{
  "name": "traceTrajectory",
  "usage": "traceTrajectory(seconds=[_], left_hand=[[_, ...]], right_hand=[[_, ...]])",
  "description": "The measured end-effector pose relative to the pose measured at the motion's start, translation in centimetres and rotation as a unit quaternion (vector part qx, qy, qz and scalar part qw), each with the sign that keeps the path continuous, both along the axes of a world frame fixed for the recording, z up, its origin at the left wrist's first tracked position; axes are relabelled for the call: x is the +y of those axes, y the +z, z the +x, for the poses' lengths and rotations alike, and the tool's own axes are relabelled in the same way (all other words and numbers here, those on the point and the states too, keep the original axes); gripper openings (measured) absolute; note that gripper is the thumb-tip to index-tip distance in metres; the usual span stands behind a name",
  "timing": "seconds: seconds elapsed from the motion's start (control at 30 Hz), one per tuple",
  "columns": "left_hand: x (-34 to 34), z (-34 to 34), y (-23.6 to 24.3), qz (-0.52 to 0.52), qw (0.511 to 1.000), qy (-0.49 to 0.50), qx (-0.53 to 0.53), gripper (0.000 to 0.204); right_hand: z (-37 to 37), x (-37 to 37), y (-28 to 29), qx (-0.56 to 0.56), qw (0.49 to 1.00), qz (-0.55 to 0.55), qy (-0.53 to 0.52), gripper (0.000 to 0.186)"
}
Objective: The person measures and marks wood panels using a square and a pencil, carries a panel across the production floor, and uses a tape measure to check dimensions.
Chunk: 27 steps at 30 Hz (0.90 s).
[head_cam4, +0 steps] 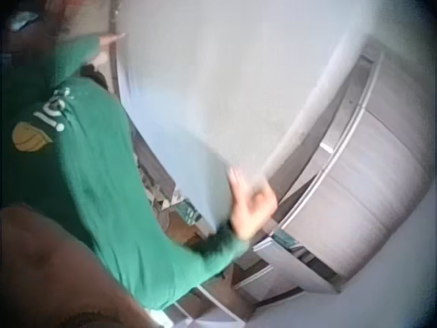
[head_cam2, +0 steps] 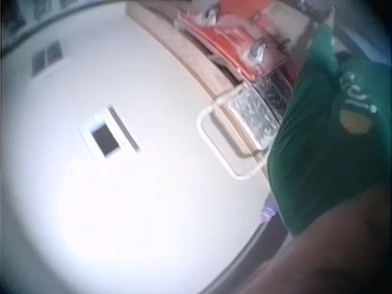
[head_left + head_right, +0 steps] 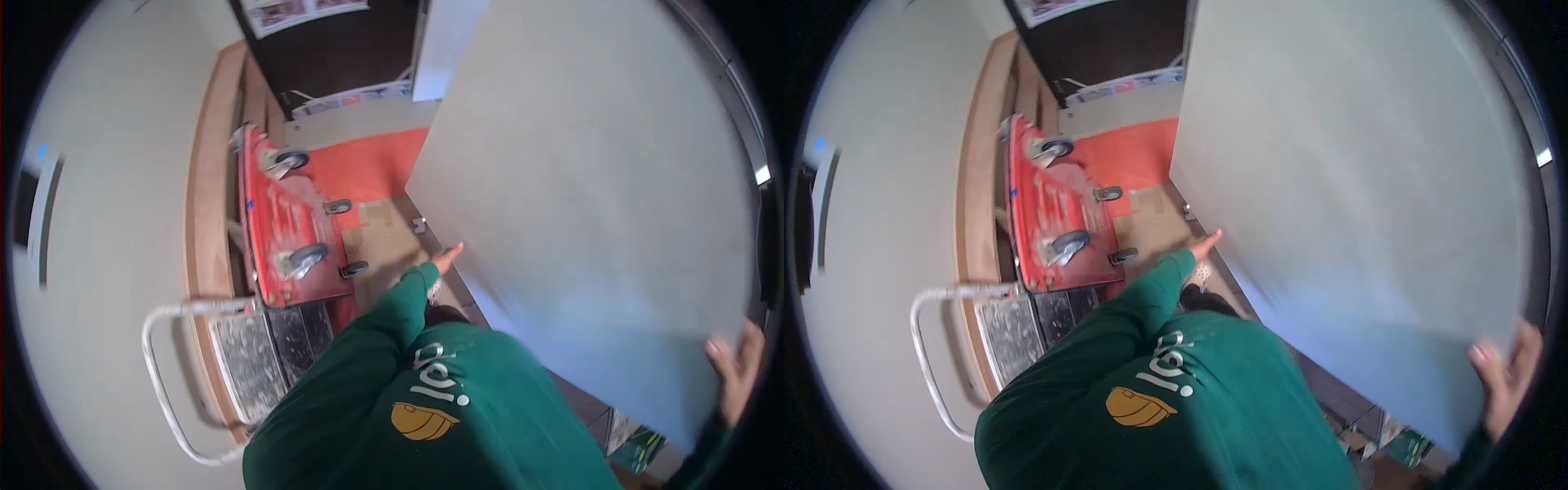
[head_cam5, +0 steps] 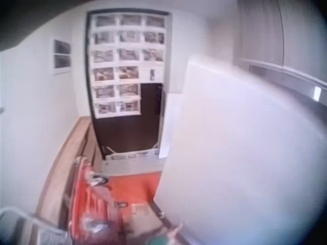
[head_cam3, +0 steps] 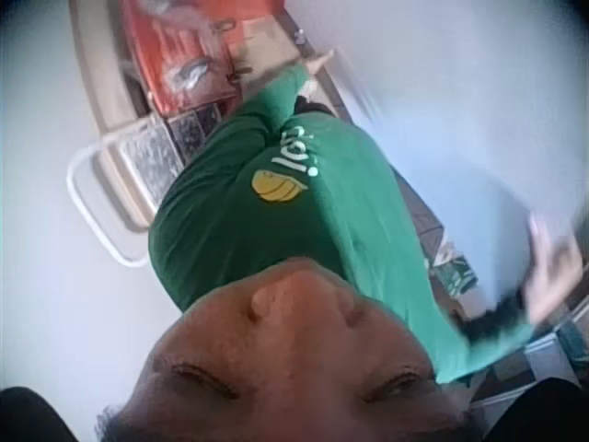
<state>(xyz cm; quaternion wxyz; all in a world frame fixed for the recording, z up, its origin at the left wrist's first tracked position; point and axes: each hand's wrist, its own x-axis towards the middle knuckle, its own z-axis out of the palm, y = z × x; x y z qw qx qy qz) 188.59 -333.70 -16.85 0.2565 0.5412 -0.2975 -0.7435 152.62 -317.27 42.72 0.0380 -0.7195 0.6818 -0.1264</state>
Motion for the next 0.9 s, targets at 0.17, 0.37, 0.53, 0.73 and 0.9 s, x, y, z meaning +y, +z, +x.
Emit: traceTrajectory(seconds=[0.17, 0.37, 0.53, 0.73, 0.9], left_hand=[[-5.8, 14.0, -13.4, -0.166, 0.962, 0.015, -0.215, 0.085], [-15.2, 24.8, -14.5, -0.238, 0.932, 0.034, -0.271, 0.049], [-33.7, 31.5, -4.9, -0.266, 0.914, -0.149, -0.268, 0.053], [-64.1, 24.2, 6.4, -0.339, 0.889, -0.268, -0.151, 0.070], [-78.8, 11.7, 11.1, -0.296, 0.905, -0.306, -0.002, 0.093]], right_hand=[[11.7, -23.0, -15.6, -0.210, 0.948, 0.233, -0.051, 0.026], [13.5, -33.8, -24.1, -0.032, 0.985, 0.161, -0.046, 0.044], [16.5, -41.5, -27.2, -0.051, 0.975, 0.172, -0.129, 0.035], [20.4, -51.9, -25.8, -0.031, 0.967, 0.164, -0.191, 0.037], [23.2, -60.1, -29.0, -0.035, 0.956, 0.131, -0.260, 0.035]])
